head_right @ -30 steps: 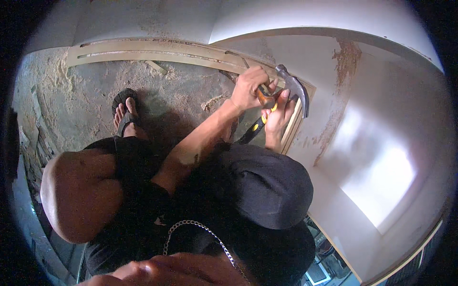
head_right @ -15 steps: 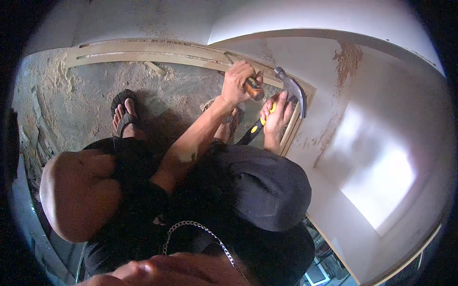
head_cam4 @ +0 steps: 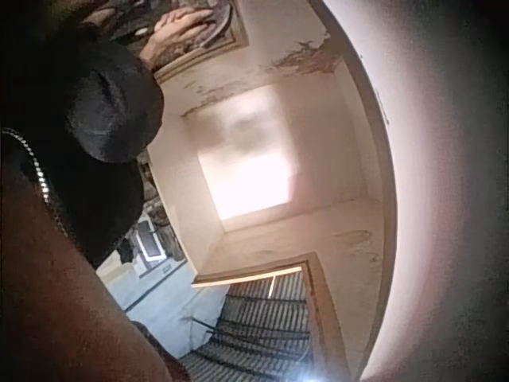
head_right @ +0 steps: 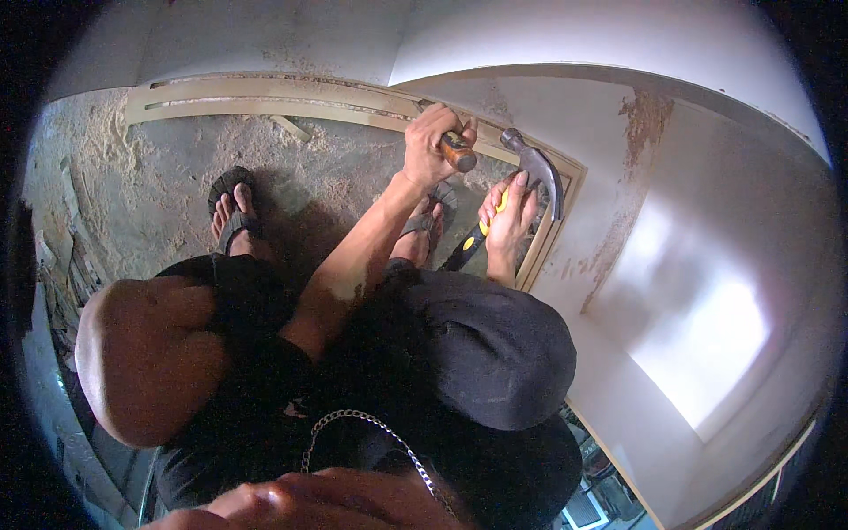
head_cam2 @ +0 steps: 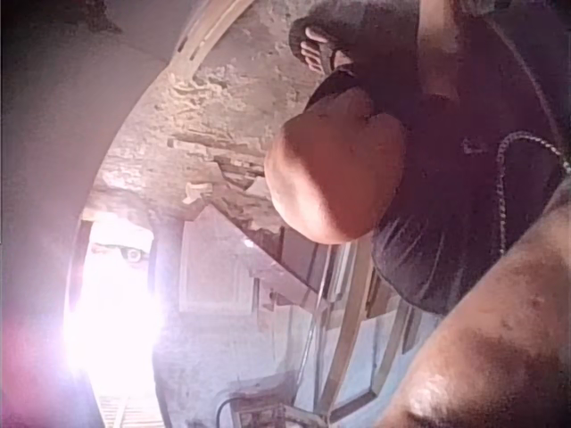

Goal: The person uses a screwdriver and a hammer to pry and pull a piece of wooden trim away from a door frame by hand.

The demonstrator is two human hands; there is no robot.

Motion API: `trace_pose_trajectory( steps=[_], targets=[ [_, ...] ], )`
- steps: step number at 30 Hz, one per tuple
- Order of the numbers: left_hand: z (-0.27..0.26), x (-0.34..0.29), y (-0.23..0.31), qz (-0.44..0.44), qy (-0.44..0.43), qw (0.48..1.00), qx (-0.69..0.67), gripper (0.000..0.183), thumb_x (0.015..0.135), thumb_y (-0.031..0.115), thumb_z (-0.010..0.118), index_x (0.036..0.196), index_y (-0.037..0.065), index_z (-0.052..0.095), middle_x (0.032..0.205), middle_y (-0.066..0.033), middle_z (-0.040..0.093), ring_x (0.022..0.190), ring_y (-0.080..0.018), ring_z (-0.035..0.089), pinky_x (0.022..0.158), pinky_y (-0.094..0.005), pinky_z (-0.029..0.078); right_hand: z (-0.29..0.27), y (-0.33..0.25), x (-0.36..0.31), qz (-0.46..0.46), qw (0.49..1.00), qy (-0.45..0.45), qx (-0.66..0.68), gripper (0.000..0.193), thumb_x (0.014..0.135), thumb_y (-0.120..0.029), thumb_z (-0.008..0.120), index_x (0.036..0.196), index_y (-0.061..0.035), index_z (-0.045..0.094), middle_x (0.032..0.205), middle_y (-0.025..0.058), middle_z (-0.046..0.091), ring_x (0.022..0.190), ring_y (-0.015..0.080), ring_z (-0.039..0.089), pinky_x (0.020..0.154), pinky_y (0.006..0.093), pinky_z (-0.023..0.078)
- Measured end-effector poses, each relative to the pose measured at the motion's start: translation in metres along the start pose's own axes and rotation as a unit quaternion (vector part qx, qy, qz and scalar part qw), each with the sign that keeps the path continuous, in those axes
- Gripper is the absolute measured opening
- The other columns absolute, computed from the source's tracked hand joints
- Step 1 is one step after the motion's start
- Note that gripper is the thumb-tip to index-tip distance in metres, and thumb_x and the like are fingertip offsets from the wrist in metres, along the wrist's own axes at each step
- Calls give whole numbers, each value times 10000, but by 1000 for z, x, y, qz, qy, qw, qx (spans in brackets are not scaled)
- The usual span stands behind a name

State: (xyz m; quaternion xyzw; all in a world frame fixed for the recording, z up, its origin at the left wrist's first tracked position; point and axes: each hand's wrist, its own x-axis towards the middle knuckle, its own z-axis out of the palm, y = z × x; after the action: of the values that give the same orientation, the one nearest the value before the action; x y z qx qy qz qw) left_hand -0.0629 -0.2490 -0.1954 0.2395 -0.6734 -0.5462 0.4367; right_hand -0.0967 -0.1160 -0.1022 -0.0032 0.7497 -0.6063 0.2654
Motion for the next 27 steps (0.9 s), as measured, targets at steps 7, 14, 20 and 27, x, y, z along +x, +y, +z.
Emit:
trace_pose_trajectory(
  steps=[7,14,20,27],
  targets=[
    [6,12,-1,48,13,999,4,236,757,111,742,664,63,530,630,-87,548,574,-268,546,523,-370,439,6,-5,-8,-33,999,4,-3,346,1034,-407,460,907,-85,452,639,-6,419,473,68,395,402,212,317],
    [10,16,-1,16,-11,1000,4,245,729,187,766,688,62,559,663,-104,571,611,-285,570,568,-395,453,-8,-36,-25,-296,944,-28,-145,403,1029,-419,462,1028,-18,496,690,22,427,532,81,366,454,224,313],
    [16,20,-3,-9,-15,1000,16,250,678,240,773,731,66,602,673,-109,576,653,-304,597,594,-402,468,-8,-51,-22,-346,923,-99,-138,250,1031,-322,492,998,-75,496,708,20,438,544,72,372,473,215,314],
    [19,18,-6,6,-35,999,26,240,605,202,755,772,73,639,689,-112,594,672,-308,600,612,-408,474,-16,-38,-17,-208,960,-100,-158,258,1029,-296,508,1039,-38,487,670,-20,390,538,50,361,473,196,290]
  ],
)
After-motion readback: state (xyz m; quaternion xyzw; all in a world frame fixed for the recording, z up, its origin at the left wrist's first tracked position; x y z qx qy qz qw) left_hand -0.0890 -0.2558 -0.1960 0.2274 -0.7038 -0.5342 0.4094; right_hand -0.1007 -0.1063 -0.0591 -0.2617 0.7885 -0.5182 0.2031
